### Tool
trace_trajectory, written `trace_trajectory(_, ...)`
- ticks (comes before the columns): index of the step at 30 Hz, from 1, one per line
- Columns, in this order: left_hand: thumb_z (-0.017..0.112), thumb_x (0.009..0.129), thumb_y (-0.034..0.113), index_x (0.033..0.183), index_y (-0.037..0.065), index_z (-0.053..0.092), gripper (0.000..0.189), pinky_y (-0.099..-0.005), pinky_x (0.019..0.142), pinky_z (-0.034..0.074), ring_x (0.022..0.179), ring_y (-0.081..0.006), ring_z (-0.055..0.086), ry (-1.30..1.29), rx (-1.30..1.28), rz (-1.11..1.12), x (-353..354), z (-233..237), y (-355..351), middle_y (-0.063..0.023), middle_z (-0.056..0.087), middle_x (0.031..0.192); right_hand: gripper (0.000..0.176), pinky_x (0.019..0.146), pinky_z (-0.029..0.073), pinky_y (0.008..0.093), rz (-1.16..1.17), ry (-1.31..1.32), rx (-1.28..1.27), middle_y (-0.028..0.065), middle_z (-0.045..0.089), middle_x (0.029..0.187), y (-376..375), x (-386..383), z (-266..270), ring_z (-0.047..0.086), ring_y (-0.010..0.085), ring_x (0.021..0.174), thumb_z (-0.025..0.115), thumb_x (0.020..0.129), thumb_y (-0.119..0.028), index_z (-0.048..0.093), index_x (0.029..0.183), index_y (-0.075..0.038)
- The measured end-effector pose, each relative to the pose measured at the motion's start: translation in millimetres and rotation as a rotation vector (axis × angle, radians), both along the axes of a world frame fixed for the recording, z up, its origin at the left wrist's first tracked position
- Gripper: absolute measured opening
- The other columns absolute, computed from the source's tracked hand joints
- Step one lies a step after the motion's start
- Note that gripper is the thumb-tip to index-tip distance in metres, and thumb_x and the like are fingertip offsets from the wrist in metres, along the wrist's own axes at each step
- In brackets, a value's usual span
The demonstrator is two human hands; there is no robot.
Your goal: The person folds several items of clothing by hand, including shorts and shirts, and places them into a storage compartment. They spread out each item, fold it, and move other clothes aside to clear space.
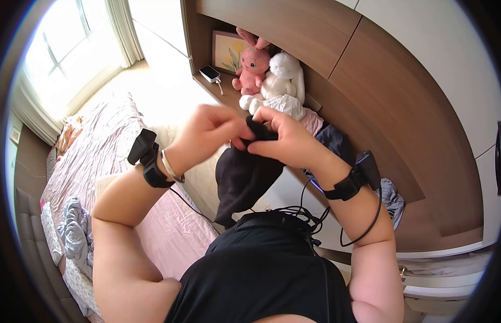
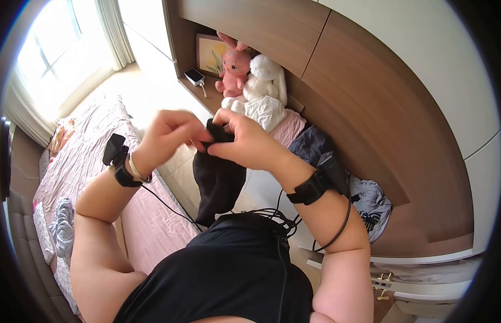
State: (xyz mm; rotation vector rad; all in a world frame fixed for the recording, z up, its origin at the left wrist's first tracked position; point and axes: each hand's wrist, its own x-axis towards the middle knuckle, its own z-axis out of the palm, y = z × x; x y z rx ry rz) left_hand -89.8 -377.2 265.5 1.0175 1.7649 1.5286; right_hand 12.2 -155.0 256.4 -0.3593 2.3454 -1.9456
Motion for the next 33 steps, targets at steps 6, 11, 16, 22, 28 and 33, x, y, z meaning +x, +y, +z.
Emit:
trace_trajectory(6,0.100,0.060,0.045,0.145,0.002,0.050,0.108,-0.0393,0.104,0.048,0.128,-0.0249,0.058,0.682,0.231,-0.346,-16,-9,29,-0.0142,0.059,0.140,0.039,0.086,0.053,0.0380,0.055,0.295,0.295,0.0155,0.066,0.099,-2,13,17,0.067,0.0301,0.097,0.077,0.078,-0.002,0.057,0.112,0.000)
trace_trajectory(11,0.098,0.064,0.035,0.131,0.003,0.062,0.083,-0.0344,0.090,0.056,0.103,-0.0213,0.071,0.491,-0.187,-0.653,-40,-7,38,-0.0135,0.072,0.116,0.031,0.082,0.053,0.0389,0.031,0.351,0.489,0.0188,0.068,0.095,10,28,53,0.069,0.0354,0.093,0.076,0.077,0.002,0.061,0.104,0.000)
trace_trajectory(16,0.090,0.077,0.022,0.108,-0.001,0.067,0.044,-0.0333,0.083,0.052,0.095,-0.0228,0.066,0.745,-0.245,-0.334,-66,14,39,-0.0131,0.068,0.105,0.031,0.082,0.054,0.0397,-0.191,0.418,0.719,0.0194,0.072,0.095,40,28,56,0.069,0.0392,0.090,0.075,0.077,0.005,0.066,0.106,0.000)
trace_trajectory(22,0.073,0.086,0.003,0.105,0.003,0.062,0.021,-0.0363,0.082,0.051,0.093,-0.0303,0.065,1.250,0.069,0.147,-43,64,43,-0.0160,0.065,0.101,0.026,0.083,0.054,0.0419,-0.586,0.832,0.874,0.0211,0.071,0.105,36,28,68,0.067,0.0415,0.097,0.070,0.086,0.001,0.068,0.111,0.000)
trace_trajectory(28,0.078,0.088,0.018,0.115,0.007,0.059,0.034,-0.0367,0.078,0.055,0.088,-0.0324,0.070,1.155,0.252,0.261,-35,62,60,-0.0118,0.069,0.097,0.024,0.079,0.054,0.0464,-0.671,0.748,1.012,0.0200,0.069,0.098,45,19,70,0.066,0.0416,0.093,0.070,0.086,-0.003,0.065,0.110,-0.001)
trace_trajectory(33,0.082,0.080,0.024,0.115,0.011,0.060,0.043,-0.0418,0.074,0.055,0.090,-0.0339,0.069,1.555,0.036,0.283,-37,59,59,-0.0098,0.070,0.102,0.024,0.079,0.054,0.0463,-0.685,0.780,1.023,0.0208,0.070,0.100,47,10,47,0.067,0.0426,0.094,0.069,0.088,-0.004,0.066,0.112,-0.001)
